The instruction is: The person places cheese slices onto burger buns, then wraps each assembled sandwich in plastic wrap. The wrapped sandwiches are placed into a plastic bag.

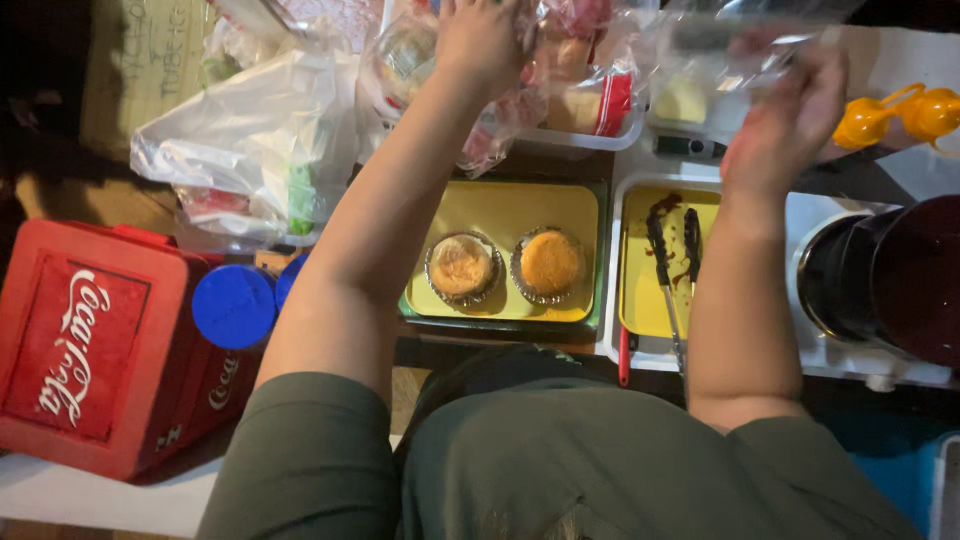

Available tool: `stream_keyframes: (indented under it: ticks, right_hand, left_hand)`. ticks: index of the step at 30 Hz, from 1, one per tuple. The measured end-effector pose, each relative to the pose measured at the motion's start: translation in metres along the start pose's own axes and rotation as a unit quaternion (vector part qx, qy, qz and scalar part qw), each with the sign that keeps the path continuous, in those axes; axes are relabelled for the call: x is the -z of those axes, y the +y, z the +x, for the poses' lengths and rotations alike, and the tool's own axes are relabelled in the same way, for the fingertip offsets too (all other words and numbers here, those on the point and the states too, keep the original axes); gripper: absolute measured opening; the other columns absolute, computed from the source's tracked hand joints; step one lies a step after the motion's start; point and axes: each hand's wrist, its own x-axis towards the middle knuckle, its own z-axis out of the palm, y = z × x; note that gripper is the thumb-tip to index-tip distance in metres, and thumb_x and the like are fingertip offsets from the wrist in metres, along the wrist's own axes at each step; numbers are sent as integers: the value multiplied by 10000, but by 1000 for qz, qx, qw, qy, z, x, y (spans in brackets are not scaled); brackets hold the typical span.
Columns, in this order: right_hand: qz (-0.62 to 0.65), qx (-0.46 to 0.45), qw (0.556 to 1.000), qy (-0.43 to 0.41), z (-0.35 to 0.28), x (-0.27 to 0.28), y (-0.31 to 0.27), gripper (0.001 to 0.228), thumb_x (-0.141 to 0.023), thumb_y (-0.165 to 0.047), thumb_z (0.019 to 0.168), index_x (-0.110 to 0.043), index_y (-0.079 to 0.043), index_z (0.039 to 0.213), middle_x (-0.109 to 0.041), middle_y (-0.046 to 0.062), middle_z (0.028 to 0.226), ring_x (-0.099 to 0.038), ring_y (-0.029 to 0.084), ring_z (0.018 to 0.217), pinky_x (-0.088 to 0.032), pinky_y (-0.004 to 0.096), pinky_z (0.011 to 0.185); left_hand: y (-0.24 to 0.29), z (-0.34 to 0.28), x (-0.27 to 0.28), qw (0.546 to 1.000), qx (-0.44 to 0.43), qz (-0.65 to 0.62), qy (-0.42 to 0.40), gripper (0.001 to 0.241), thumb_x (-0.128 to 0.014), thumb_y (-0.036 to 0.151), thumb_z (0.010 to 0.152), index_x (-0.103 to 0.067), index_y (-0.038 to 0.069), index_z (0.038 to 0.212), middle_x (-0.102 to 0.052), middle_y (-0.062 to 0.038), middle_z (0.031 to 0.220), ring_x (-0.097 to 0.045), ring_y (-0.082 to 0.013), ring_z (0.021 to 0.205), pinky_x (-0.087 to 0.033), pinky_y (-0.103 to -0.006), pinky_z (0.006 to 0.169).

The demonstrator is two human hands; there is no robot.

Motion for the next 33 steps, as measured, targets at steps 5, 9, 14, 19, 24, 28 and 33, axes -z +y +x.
stream_keyframes:
  ticks: [5,9,14,19,24,28,33]
  right_hand:
    - [-146,28,980,-129,-68,-51,-61,299,-726,-275,1112,-546,-38,1086,-653,226,1358,-649,288,1284,-551,436,1110]
    - [263,-187,928,-184,-117,-84,-99,259,-680,-281,1011,-517,-105,1110,-613,244,1413,-636,382,1303,-564,570,1042]
    - [457,-470,744,-133,-141,-80,-94,227,-534,-313,1098,-512,-108,1193,-590,302,1394,-674,465,1203,-585,566,976]
    - [472,-549,666,-179,-148,-63,-66,230,-422,-274,1218,-524,-68,1232,-586,405,1336,-718,435,918,-594,513,828]
    - [392,-588,698,-113,-154,-73,-83,521,-498,-532,1018,-533,-106,1315,-677,206,1261,-739,364,1001,-612,501,822]
    - [332,-602,703,-184,-159,-78,-98,430,-685,-261,928,-645,-100,1325,-761,142,1154,-739,303,1006,-610,492,837]
    - [260,-547,761,-233,-166,-69,-88,182,-659,-154,1072,-692,7,1148,-732,204,1130,-726,316,1020,-604,470,905]
  left_hand:
    - [40,-81,4,783,-49,-619,30,626,-588,499,1102,-354,174,1583,-443,-141,1619,-472,-347,1496,-426,-501,1202]
    - [62,-200,9,607,-11,-793,-59,982,-691,476,958,-112,177,1692,-335,-189,1662,-423,-362,1512,-376,-512,1230]
    - [50,-286,38,419,79,-887,-177,933,-807,283,911,-266,79,1643,-560,-159,1398,-561,-284,1312,-444,-423,1152]
    - [38,-348,57,503,165,-848,-5,379,-779,132,975,-613,-61,1257,-697,-105,1133,-671,-213,1077,-546,-356,991]
    - [30,-395,79,574,246,-773,108,233,-675,70,1002,-664,-16,1218,-723,-67,990,-703,-167,868,-582,-317,783]
    - [26,-410,93,632,212,-719,195,386,-731,-8,953,-639,29,1326,-705,-30,1038,-660,-83,915,-553,-240,838]
    - [21,-425,86,637,240,-705,198,188,-728,5,977,-699,-12,1162,-727,-44,955,-660,-87,802,-554,-244,750]
